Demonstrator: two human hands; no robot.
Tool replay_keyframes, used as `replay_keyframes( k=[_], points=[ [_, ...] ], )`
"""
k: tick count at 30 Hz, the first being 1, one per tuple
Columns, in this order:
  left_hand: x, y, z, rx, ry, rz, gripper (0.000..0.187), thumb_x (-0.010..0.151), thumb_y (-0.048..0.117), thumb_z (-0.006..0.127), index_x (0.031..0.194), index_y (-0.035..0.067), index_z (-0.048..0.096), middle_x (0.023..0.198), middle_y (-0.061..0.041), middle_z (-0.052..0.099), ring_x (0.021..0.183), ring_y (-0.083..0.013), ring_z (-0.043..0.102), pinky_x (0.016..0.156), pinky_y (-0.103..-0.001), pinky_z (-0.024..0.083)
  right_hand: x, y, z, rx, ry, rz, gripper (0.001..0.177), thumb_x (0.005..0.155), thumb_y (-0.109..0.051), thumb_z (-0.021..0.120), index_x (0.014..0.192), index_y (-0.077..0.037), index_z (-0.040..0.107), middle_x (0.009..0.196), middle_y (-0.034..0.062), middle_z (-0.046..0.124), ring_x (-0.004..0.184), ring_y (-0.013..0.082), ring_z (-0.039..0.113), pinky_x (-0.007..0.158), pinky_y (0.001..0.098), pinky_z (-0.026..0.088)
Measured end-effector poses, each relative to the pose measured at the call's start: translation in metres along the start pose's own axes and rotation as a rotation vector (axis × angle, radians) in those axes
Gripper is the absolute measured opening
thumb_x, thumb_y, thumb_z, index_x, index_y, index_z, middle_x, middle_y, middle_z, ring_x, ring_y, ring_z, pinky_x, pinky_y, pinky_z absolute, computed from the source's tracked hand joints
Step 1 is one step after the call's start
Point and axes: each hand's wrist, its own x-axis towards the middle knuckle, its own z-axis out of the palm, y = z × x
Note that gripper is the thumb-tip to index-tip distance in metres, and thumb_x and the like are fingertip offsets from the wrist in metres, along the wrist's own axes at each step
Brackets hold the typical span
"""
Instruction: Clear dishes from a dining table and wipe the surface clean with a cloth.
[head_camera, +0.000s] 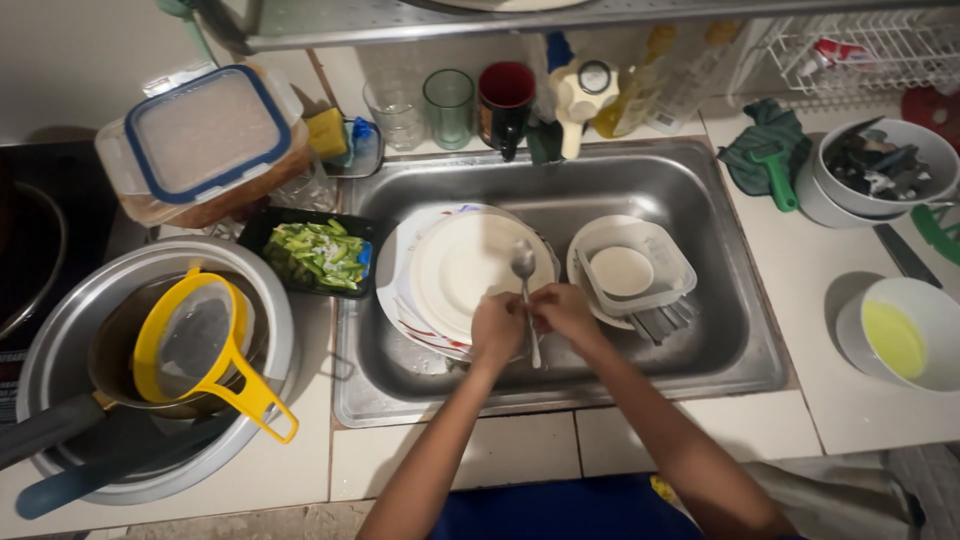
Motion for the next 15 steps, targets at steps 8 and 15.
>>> replay_keyframes(
  k=[8, 15],
  points=[
    [-0.027, 0.052, 0.032, -0.421, -0.103, 0.07, 0.031, 0.1, 0.026, 0.058, 0.122, 0.008, 0.071, 0.098, -0.022, 0.075, 0.098, -0.0425, 0.071, 0.08, -0.05, 0.055, -0.048, -0.021, -0.06, 0.156, 0.088, 0.042, 0.024, 0.088, -0.004, 0.075, 0.11, 0.006, 0.074, 0.094, 0.0273, 0.073, 0.074, 0.0338, 0.074, 0.066, 0.0443, 0.064],
    [-0.032, 0.059, 0.08, -0.632, -0.101, 0.039, 0.031, 0.101, 0.012, 0.054, 0.127, -0.004, 0.062, 0.084, -0.01, 0.077, 0.053, -0.0149, 0.066, 0.058, -0.029, 0.052, -0.018, 0.025, -0.157, -0.465, 0.575, -0.1, 0.03, 0.09, -0.034, 0.074, 0.114, -0.016, 0.077, 0.094, 0.0151, 0.075, 0.095, 0.0356, 0.073, 0.082, 0.0511, 0.057]
  ],
)
